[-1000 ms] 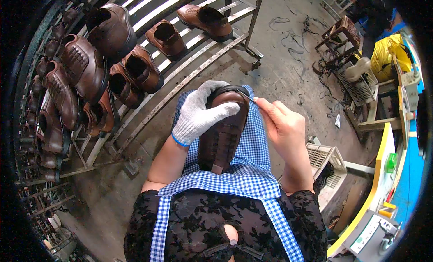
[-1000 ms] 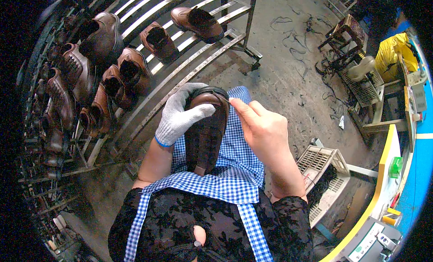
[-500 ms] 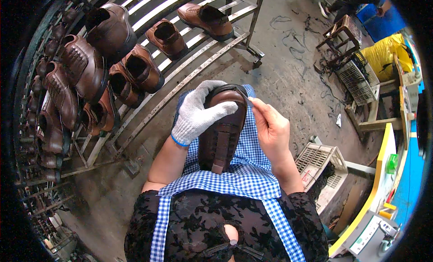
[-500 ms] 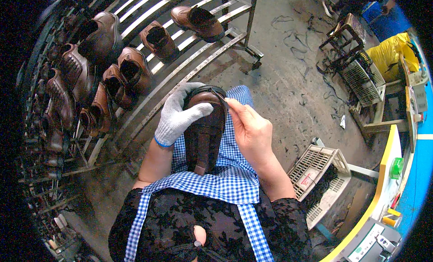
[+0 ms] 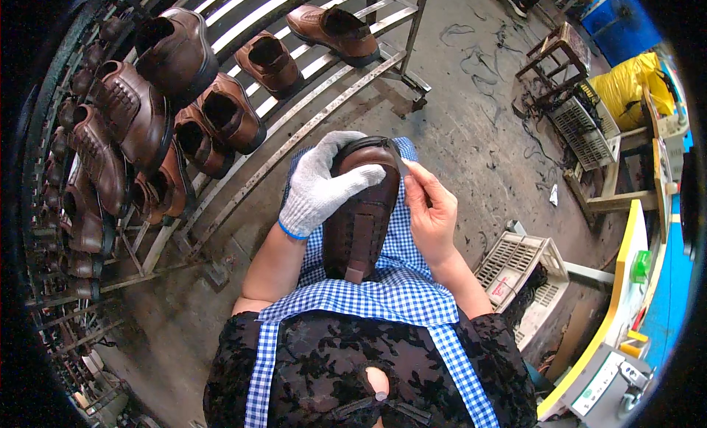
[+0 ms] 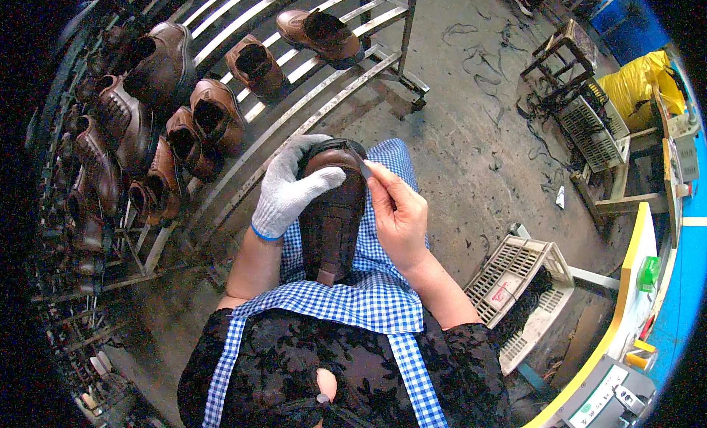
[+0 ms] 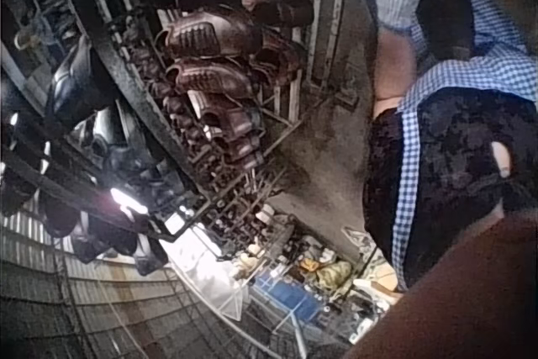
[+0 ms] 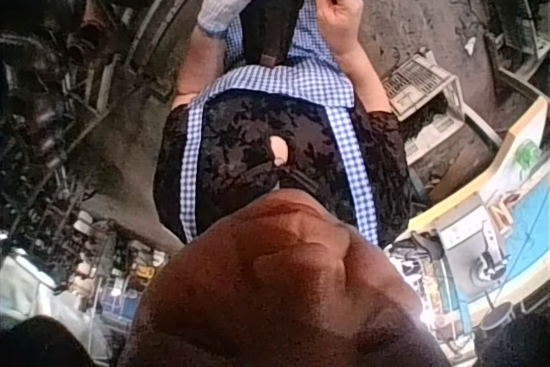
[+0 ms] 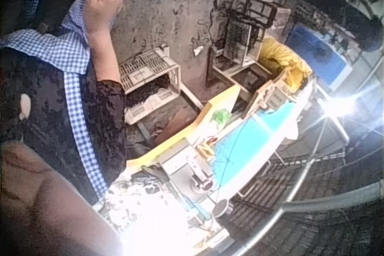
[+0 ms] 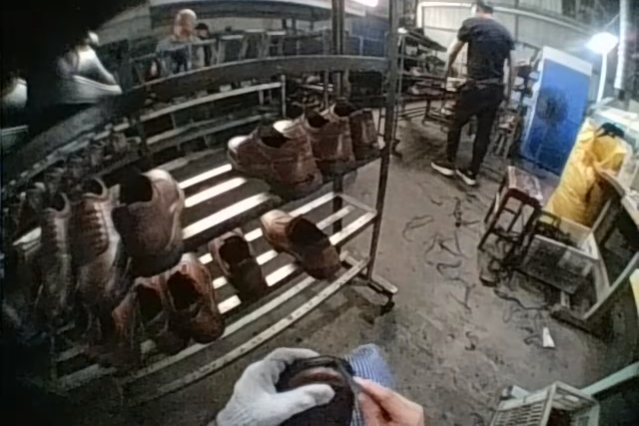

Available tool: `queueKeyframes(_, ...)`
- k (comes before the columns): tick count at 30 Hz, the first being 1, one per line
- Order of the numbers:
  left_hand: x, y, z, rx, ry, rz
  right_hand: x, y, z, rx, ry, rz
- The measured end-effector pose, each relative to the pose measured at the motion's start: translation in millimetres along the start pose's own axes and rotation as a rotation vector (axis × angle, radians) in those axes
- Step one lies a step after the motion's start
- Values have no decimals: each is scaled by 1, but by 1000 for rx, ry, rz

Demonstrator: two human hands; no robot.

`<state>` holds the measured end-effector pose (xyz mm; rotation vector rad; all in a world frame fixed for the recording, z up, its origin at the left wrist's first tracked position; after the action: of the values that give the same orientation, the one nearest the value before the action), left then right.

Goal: Trimming excess material and cleaning the edges of shoes using a small blade.

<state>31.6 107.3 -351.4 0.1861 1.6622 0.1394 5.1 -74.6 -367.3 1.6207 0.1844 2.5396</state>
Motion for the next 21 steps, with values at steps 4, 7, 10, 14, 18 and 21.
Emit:
queueKeyframes(4,5,0,1,-5,7,-15,-2,-1,1,0,-19,29)
queueKeyframes(7,7,1,2,-7,12,-17,-4,0,2,-2,-93,109)
queueKeyframes(10,7,2,1,-4,4,-21,3,9,12,97,-35,32)
queueKeyframes(14,5,2,0,-2,-5,17,32,20,25,252,120,-243)
queueKeyframes(18,3,2,-1,-4,1,3,46,24,28,305,264,-506)
queueKeyframes(21,3,0,1,3,-6,2,52,25,33,315,309,-547)
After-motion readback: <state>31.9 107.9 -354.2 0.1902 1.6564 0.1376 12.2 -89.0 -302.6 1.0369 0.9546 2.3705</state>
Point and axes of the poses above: each hand's wrist, its own z-axis towards the middle knuckle, its own y-axis out of the back of the hand, x = y × z, the point moved 7 cm from there along z, towards the middle knuckle, and after that the axes turned 9 degrees about y, right-handed, at the moved point
